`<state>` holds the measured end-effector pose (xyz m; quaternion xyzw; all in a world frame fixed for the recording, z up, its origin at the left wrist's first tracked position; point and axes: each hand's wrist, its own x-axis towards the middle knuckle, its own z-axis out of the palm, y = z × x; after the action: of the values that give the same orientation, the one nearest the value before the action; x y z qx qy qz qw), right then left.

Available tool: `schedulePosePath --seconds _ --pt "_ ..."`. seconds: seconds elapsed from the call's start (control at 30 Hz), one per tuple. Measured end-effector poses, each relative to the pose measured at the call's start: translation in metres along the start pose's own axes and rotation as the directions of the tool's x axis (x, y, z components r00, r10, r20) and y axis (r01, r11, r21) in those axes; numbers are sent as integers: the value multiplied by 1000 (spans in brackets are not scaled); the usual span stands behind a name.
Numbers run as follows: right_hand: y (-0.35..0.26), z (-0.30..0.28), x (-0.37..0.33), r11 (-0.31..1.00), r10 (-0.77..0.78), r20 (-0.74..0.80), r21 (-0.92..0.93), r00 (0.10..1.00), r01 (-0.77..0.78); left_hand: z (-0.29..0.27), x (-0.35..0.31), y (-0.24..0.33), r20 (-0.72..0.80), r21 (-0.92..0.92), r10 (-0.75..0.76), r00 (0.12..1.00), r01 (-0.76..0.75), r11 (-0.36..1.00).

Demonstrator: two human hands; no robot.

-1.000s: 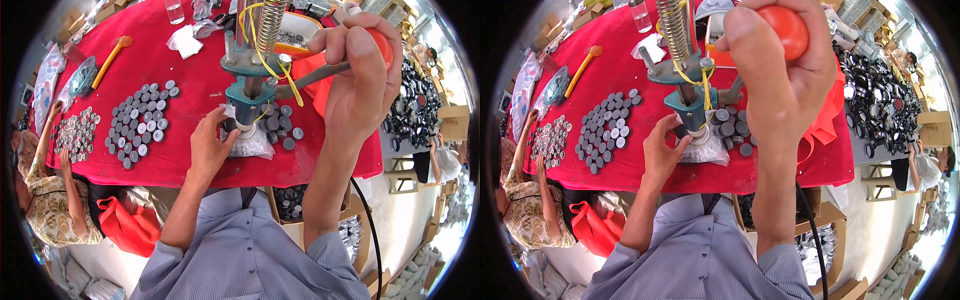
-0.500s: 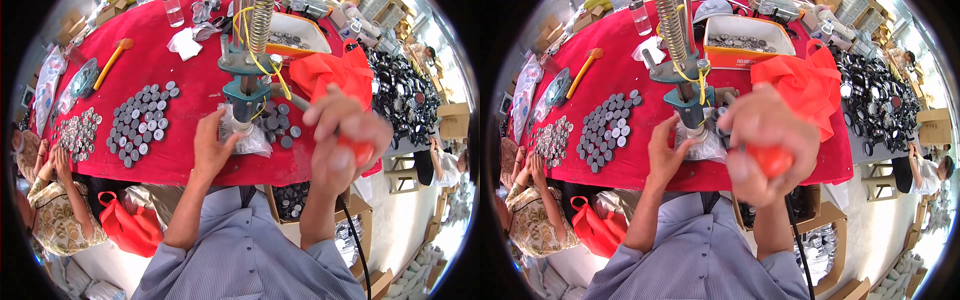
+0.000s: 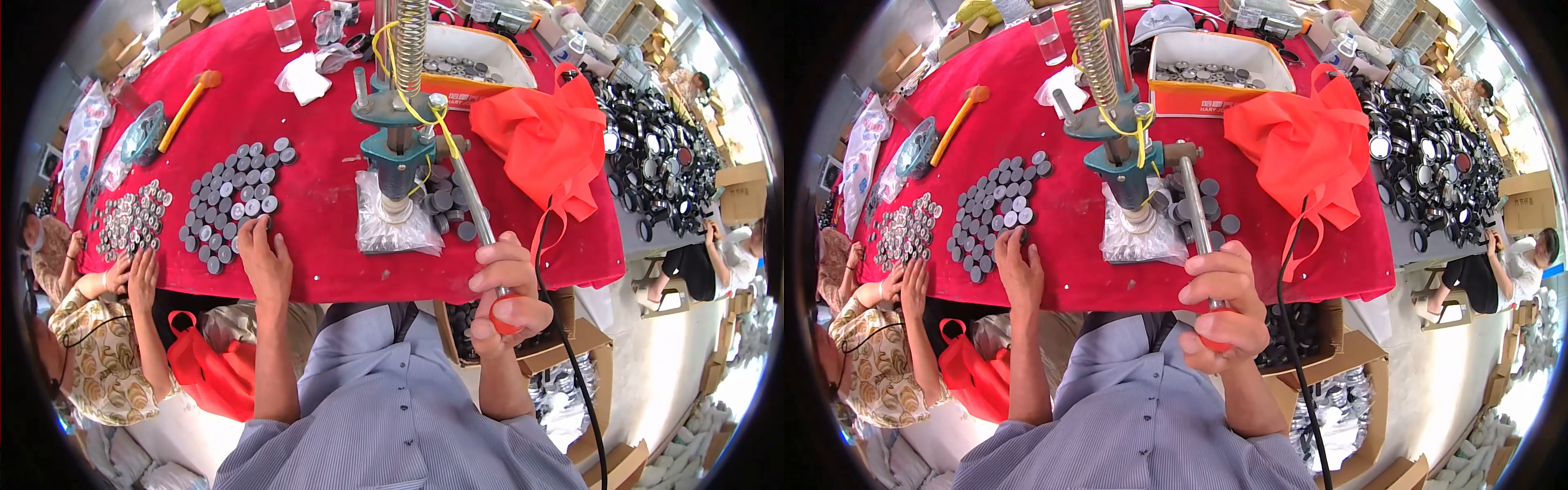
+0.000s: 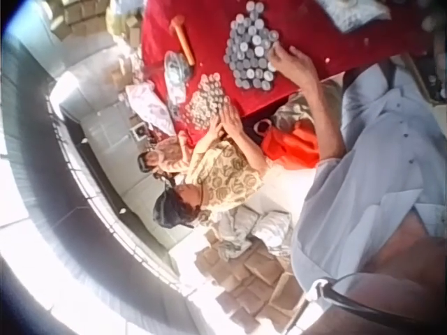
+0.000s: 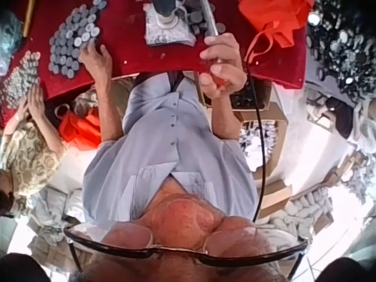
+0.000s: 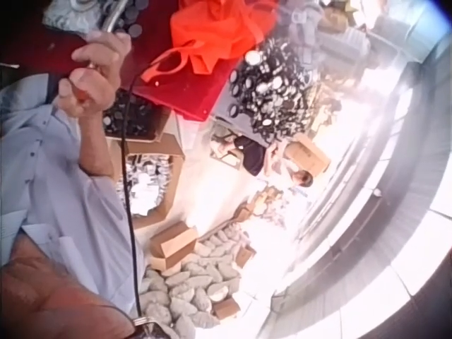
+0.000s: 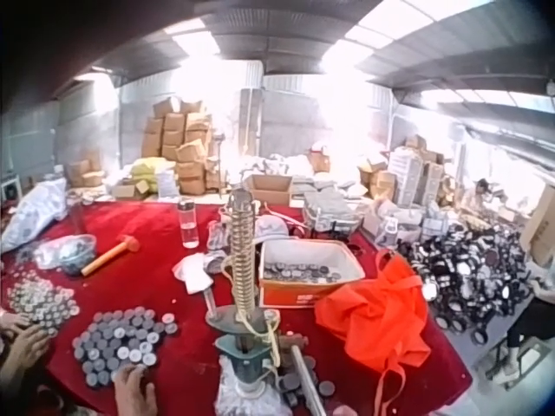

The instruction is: The person assembles small circular plastic components by hand, using a manual lever press to join them at a factory workbench.

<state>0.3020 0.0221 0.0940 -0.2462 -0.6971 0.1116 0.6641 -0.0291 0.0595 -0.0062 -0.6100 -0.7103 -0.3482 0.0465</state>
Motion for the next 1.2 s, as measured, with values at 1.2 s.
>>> schedulePosePath --seconds 1.2 --pt "71 56 222 654 -237 -139 709 962 264 55 15 141 64 -615 156 986 -84 784"
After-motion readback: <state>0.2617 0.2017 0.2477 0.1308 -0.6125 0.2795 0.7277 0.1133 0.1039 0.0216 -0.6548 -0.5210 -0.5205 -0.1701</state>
